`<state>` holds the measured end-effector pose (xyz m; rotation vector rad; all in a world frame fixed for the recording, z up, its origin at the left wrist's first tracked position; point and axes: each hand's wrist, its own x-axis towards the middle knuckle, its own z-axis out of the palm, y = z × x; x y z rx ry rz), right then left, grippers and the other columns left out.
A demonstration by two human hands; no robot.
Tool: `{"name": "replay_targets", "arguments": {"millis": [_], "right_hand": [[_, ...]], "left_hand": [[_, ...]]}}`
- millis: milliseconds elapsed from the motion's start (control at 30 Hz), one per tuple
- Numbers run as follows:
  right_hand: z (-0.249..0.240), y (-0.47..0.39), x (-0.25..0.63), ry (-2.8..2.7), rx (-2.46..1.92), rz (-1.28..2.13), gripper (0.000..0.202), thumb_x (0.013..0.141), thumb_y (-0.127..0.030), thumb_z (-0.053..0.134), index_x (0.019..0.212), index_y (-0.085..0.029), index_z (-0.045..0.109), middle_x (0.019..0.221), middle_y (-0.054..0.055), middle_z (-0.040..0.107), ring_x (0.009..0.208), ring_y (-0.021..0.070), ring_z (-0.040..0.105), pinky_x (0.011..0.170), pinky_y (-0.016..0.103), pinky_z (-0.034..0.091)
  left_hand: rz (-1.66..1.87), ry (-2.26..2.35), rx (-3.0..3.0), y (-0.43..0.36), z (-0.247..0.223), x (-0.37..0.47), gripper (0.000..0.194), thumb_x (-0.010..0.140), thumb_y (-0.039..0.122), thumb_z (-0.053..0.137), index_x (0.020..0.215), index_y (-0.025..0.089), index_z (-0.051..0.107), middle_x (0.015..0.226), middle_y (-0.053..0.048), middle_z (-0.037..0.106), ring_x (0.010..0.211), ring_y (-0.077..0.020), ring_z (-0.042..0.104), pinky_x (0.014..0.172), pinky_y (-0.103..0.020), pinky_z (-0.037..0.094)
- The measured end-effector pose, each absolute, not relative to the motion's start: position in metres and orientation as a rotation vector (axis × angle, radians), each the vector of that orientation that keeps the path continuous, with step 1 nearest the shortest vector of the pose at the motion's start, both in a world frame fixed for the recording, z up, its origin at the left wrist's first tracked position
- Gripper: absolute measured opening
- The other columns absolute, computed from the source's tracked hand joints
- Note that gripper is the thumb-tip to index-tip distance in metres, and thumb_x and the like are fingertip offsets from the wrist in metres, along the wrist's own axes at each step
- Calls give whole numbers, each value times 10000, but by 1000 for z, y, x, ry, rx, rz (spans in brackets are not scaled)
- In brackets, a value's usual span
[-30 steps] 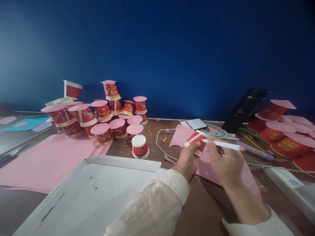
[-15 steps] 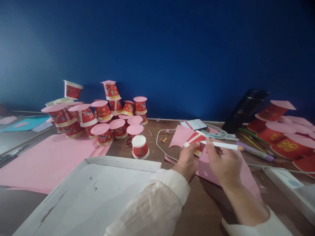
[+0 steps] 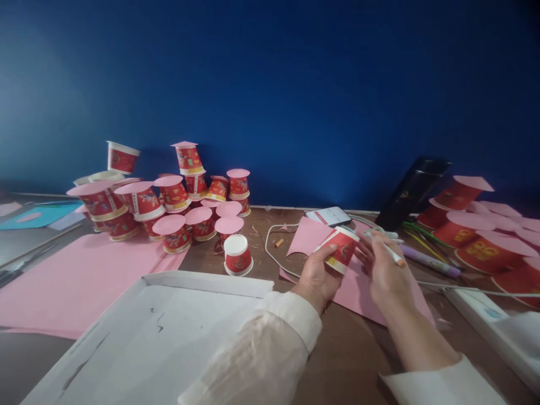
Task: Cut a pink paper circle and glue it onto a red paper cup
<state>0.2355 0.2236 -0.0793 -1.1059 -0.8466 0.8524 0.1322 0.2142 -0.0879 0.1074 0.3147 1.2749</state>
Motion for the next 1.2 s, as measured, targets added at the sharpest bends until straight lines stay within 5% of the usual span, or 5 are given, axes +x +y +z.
{"name": "replay_targets", "arguments": {"millis": [167, 433, 833, 1067, 1200], "right_hand": [[-78, 225, 226, -758, -928, 1129, 445, 705, -552, 746, 961, -200, 656, 897, 28, 712, 762, 168, 677, 640, 268, 564], [-74, 221, 222, -686, -859, 1204, 379, 616, -383, 846, 909, -204, 686, 856, -9, 701, 732, 124, 645, 639, 217, 549], [-81, 224, 229, -714, -997, 1044, 420, 657, -427, 815, 979, -200, 670, 837, -15, 699, 709, 136, 654, 628, 239, 549], [-79, 219, 236, -837, -1175, 711, 511, 802, -494, 691, 1253, -281, 577, 1113, 31, 710, 875, 167, 692, 695, 284, 570], [-76, 212, 236, -1026, -1237, 476, 456, 891, -536, 564, 1259, -268, 590, 1074, 54, 723, 895, 195, 691, 781, 363, 564]], "left_hand": [[1241, 288, 89, 212, -84, 131, 146, 754, 116, 642, 874, 67, 709, 807, -95, 718, 685, -153, 654, 745, -253, 529], [1258, 254, 97, 210, -85, 133, 166, 769, 144, 669, 915, 80, 715, 867, -92, 733, 756, -161, 676, 813, -261, 527], [1236, 330, 229, 200, -85, 141, 302, 634, 141, 807, 928, 120, 741, 921, -79, 745, 891, -187, 681, 975, -284, 457], [1321, 340, 247, 203, -85, 140, 380, 601, 196, 839, 957, 126, 725, 988, -102, 750, 1042, -250, 673, 1002, -334, 455], [1354, 326, 252, 205, -84, 138, 411, 603, 233, 846, 978, 129, 717, 1031, -121, 745, 1120, -299, 648, 1034, -394, 447]]}}
